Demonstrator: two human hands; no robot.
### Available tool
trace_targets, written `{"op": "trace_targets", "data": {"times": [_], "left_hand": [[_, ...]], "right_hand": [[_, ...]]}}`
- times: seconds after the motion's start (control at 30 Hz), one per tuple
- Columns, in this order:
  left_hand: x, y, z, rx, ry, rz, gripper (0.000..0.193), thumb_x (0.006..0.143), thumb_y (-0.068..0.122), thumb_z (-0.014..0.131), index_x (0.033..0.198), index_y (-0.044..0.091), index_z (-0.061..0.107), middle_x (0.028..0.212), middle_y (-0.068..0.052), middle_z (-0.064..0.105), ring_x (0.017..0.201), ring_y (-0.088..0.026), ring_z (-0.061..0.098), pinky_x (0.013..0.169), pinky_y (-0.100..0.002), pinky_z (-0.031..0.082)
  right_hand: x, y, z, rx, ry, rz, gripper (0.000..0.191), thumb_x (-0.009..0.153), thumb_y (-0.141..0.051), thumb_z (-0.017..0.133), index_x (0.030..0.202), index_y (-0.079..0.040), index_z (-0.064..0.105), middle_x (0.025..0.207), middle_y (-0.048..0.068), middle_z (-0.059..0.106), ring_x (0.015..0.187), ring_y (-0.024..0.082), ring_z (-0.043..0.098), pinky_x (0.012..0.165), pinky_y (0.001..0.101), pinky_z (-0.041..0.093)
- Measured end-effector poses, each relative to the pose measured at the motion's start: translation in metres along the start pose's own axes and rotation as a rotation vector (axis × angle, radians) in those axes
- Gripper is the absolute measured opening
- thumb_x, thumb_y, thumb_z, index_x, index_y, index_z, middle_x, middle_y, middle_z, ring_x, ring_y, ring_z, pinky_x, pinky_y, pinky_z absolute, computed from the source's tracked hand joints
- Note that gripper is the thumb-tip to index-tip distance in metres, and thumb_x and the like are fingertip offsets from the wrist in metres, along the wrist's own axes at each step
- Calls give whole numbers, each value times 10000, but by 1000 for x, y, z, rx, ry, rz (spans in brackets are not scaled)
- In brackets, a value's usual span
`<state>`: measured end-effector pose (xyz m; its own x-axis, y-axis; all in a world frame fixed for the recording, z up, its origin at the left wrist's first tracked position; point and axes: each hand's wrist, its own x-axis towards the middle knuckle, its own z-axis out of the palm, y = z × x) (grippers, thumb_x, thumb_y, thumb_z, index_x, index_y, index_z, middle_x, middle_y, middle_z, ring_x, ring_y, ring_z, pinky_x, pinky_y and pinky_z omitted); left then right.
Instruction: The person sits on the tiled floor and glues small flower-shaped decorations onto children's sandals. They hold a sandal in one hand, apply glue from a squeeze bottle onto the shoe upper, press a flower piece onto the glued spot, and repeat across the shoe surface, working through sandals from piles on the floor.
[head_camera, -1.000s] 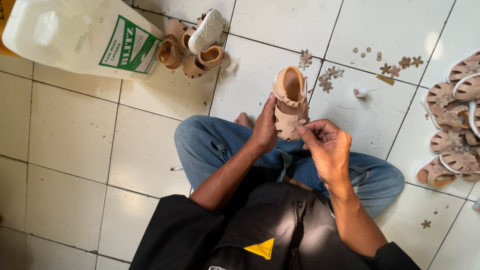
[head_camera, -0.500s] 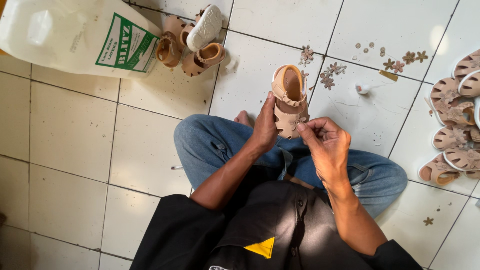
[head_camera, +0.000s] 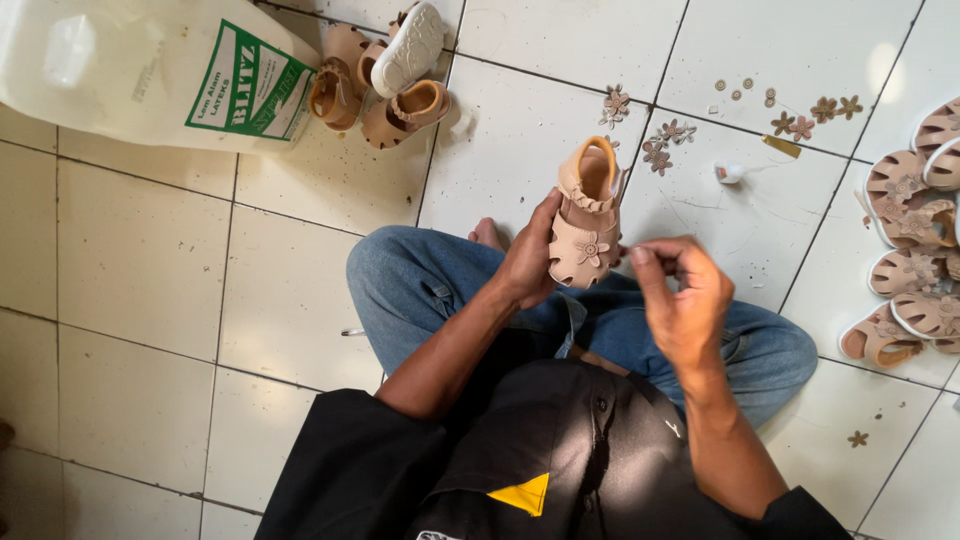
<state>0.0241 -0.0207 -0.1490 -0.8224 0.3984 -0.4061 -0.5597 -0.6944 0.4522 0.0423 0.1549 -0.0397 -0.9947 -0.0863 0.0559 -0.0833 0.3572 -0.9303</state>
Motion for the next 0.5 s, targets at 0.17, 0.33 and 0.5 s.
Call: {"op": "trace_targets", "data": {"times": [0.17,0.33,0.5], "left_hand": [[-8,6,20,68,-78,-71,680,1074,540,262,1507,32,396,1353,-202,601,1190,-289,653,995,-432,583],[-8,11,22,167,-34,-88,730,1079,556,254,1542,1,356,1397,-255,554,1219,-322,615,1032,-472,527],[-7,8,24,301,5,-127,787,1033,599,274,1551,9,331,1446,-275,508,1287,-331,578,1093,-484,485]], "right_hand": [[5,-13,-15,71,-142,24,275,993,-92,703,1240,29,691,1299,104,621,947,96,664,793,230,596],[10,-24,-21,-19,-226,2,354,927,-90,751,1258,18,687,1290,88,613,838,62,639,695,211,572],[12,-17,-25,-160,-347,184,386,883,-108,789,1259,-38,740,679,-14,549,562,41,422,491,218,349]]}}
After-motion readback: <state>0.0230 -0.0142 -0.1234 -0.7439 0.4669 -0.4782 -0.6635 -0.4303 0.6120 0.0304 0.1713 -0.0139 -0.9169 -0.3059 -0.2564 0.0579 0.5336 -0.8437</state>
